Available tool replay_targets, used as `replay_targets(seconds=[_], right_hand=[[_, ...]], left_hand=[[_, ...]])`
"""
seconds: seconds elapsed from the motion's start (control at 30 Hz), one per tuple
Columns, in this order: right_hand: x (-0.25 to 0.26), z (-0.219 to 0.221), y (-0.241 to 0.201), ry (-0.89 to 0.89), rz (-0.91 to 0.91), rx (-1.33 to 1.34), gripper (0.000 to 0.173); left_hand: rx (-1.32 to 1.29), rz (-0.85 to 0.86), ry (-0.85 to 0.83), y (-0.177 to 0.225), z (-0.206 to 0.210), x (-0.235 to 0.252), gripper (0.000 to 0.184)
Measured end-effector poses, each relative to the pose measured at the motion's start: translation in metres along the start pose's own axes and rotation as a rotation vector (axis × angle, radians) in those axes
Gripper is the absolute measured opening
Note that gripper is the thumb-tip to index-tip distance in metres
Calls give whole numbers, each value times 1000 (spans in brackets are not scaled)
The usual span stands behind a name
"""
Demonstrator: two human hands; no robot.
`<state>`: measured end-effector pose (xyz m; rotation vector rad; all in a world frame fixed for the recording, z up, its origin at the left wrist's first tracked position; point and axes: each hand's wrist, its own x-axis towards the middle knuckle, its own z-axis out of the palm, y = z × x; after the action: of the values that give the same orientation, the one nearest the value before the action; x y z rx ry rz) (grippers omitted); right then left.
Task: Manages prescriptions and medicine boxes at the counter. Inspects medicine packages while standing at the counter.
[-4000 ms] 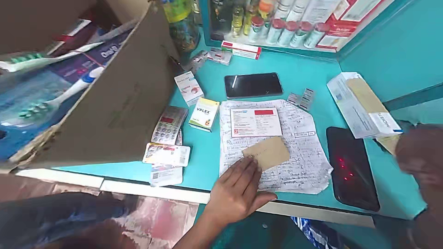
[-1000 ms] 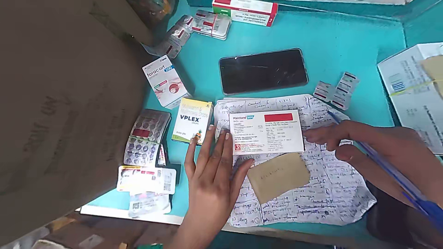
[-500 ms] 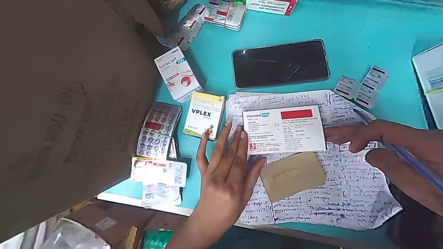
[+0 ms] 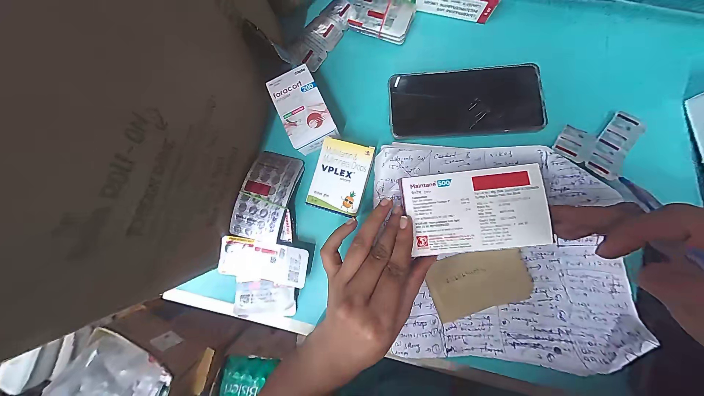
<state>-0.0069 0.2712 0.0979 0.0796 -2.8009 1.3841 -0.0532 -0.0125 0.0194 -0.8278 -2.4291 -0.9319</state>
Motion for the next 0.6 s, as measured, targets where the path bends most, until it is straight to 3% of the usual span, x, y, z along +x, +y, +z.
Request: replay_targets(seconds=[0.1,0.6], right_hand=[[-3,-2,3,12,-24,2,35],[-11,-8,9,18,-127,133,31]], left_hand=[[-36,5,27,-1,-2,-1,33],[-89,36,102,-1,-5,-3,32]])
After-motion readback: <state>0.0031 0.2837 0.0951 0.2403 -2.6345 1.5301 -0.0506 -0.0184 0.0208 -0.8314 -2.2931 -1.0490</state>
